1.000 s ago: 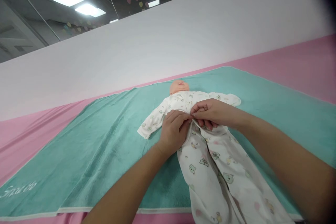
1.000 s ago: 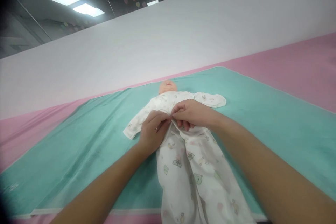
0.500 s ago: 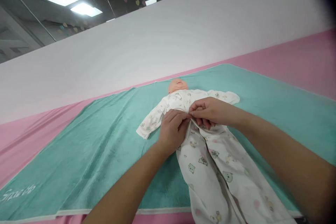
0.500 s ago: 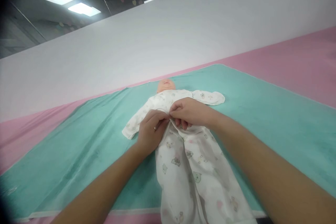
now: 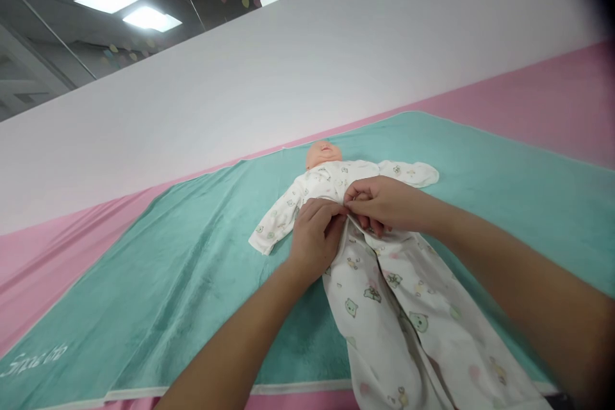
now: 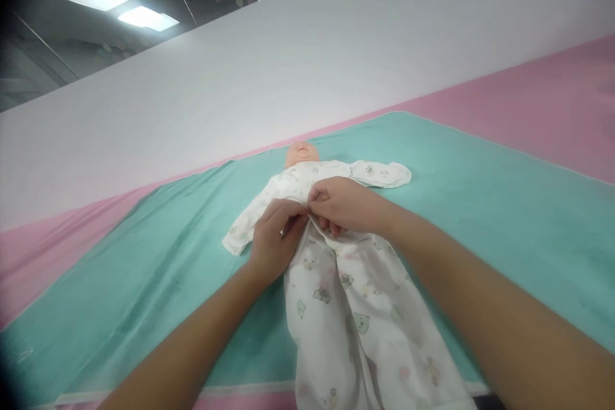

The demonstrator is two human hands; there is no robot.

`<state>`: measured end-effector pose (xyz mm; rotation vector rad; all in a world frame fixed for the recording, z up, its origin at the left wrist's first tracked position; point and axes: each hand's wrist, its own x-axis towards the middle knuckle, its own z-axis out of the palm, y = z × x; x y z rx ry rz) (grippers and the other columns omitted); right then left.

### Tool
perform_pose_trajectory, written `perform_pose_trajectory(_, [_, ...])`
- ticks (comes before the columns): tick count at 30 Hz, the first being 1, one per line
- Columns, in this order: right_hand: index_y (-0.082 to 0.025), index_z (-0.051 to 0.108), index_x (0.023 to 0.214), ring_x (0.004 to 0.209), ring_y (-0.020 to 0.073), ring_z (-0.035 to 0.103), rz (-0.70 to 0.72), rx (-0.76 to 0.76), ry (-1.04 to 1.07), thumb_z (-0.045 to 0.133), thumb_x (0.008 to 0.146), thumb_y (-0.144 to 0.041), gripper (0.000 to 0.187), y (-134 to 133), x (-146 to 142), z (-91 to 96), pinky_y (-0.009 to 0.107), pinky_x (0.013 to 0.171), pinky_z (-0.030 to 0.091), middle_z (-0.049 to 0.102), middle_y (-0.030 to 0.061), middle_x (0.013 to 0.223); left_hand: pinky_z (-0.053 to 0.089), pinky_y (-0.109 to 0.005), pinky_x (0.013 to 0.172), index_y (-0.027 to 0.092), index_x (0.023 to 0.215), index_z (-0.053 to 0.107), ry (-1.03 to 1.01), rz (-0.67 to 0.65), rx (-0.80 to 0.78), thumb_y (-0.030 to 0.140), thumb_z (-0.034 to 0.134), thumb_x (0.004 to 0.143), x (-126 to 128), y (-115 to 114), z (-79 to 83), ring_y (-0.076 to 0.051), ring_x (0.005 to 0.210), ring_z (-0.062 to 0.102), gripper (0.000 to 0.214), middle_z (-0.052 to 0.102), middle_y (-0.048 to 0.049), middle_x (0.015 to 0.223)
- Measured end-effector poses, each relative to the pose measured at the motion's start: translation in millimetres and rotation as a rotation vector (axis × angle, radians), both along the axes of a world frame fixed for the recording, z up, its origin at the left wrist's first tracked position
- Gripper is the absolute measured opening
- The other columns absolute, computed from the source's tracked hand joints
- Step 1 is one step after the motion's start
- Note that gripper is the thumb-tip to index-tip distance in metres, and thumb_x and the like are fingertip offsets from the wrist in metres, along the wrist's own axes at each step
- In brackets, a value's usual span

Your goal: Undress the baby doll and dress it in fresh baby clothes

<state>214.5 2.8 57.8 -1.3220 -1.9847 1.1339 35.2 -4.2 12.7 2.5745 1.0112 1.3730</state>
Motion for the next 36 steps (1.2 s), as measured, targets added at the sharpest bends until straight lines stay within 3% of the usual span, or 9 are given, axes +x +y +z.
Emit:
perform_pose_trajectory(16, [-0.023, 0.052, 0.073, 0.042, 0.0115, 0.050, -0.020, 0.063, -0.016, 0.045, 0.082, -0.033, 0.016, -4, -1, -10.2, 0.024, 0.041, 0.036, 0.060, -0.0002, 0.056, 0.045, -0.032, 0.077, 0.020, 0.088, 0.056, 0.017, -0.004, -0.049, 0.012, 0.047, 0.085, 1, 0, 1.4, -0.016, 0.085, 0.053, 0.013, 0.062, -0.0026, 0.089])
perform_pose_trajectory(36, [-0.021, 0.047, 0.068, 0.041, 0.0086, 0.037, -0.082, 0.237, -0.165, 0.042, 0.082, -0.028, 0.017, -8, -7, -8.6, 0.025, 0.042, 0.024, 0.051, -0.0012, 0.053, 0.044, -0.031, 0.074, 0.020, 0.088, 0.055, 0.035, 0.002, -0.064, 0.010, 0.047, 0.084, 1, 1, 1.7, -0.015, 0.083, 0.051, 0.014, 0.061, -0.0027, 0.088])
